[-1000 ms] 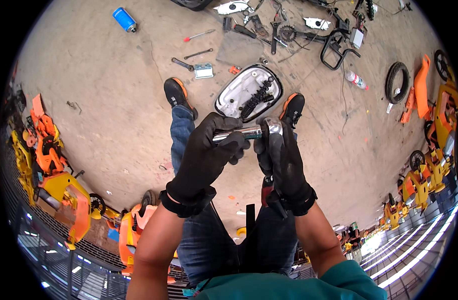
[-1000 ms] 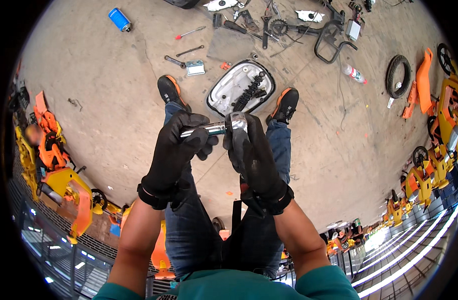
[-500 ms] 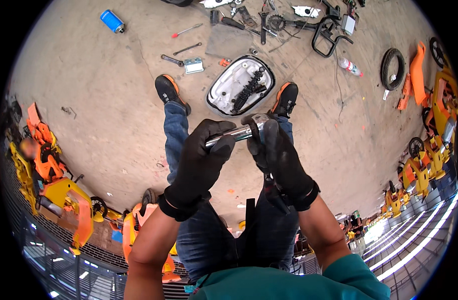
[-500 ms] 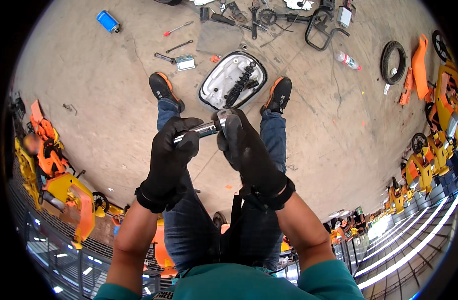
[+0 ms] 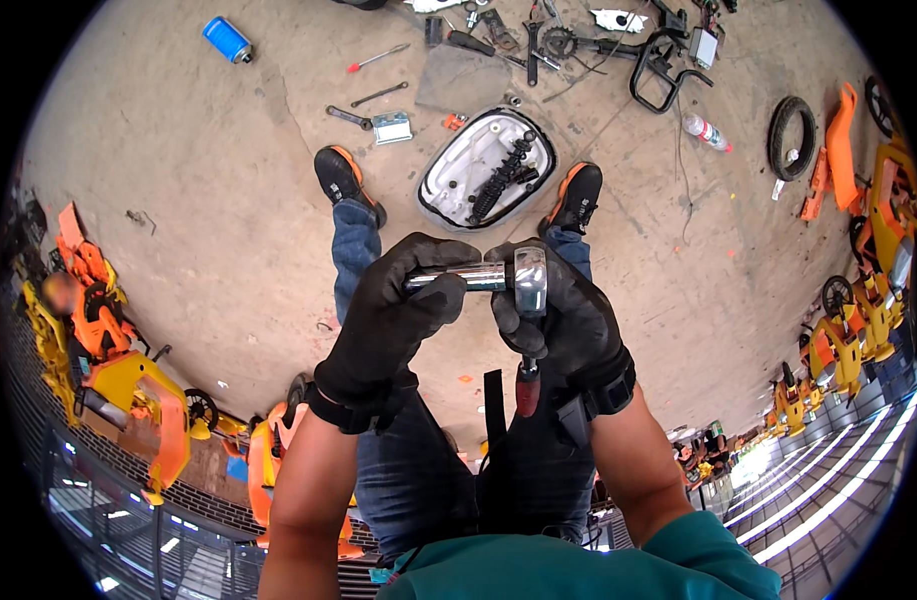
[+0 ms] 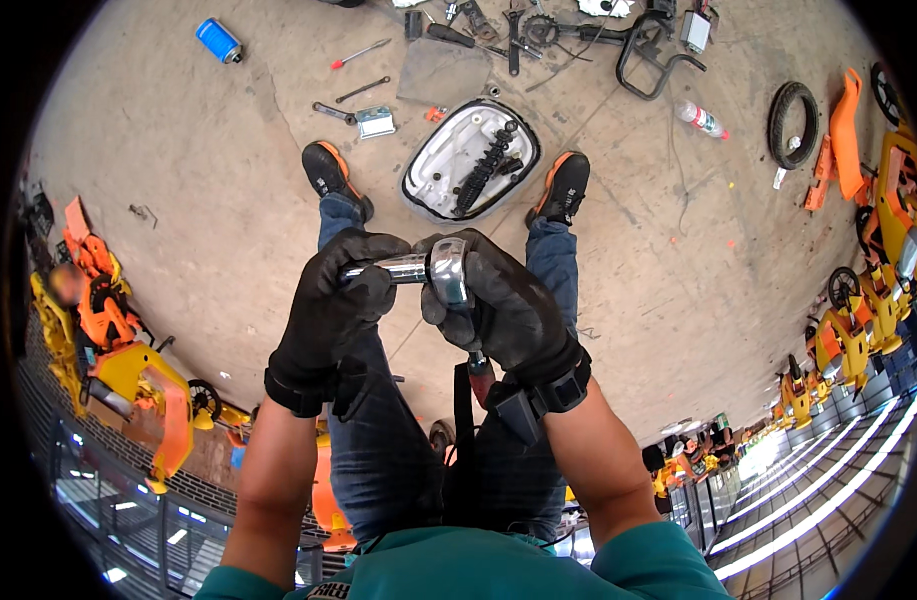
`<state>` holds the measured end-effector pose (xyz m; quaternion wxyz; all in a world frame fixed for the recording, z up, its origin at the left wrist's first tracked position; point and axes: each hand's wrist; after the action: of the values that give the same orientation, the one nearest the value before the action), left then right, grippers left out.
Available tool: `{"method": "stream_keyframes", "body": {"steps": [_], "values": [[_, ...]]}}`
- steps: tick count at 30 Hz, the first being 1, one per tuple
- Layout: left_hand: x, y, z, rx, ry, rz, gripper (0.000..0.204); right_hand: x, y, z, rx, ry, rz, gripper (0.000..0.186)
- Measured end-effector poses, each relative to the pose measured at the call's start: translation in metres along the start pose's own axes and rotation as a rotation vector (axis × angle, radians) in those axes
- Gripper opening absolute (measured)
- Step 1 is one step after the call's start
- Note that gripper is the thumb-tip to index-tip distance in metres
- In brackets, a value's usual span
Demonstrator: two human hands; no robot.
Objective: The person walks through a large warehouse filled with scooters and parts, then sits on the floor to assemble small mechanical components using a socket wrench and by hand, handling a spring, a cylinder, and other metal parts.
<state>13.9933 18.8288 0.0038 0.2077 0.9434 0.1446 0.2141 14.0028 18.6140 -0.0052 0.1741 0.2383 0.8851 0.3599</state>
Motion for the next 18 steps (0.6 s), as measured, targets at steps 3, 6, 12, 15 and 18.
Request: {"method": "stream_keyframes", "body": {"steps": [3,6,12,15,18], "values": [[0.001,0.003,-0.001,0.032,-0.027,0.047,0.027,0.004,0.001,0.0,0.0,-0.018,-0.013,0.044],[0.003,0.006,-0.002,0.032,-0.005,0.1,0.024,0.007,0.002,-0.002,0.016,0.016,0.062,0.044],[-0.003,0.017,-0.006,0.092,0.018,0.139,0.031,0.021,-0.014,-0.005,-0.036,0.044,0.22,0.051],[-0.009,0.025,-0.003,0.067,0.104,-0.06,0.041,0.026,-0.008,0.0,0.147,0.038,0.112,0.06],[-0.015,0.033,0.003,0.048,0.164,-0.159,0.036,0.034,-0.007,0.005,0.165,-0.126,-0.091,0.065]]}}
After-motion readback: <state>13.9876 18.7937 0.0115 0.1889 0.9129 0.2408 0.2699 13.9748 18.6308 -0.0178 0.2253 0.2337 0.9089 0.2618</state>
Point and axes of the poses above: each hand's wrist, its own z-axis towards the middle knuckle, its own y-axis out of the palm, x = y × z, and after that the axes turned 5 degrees about -y, right-handed
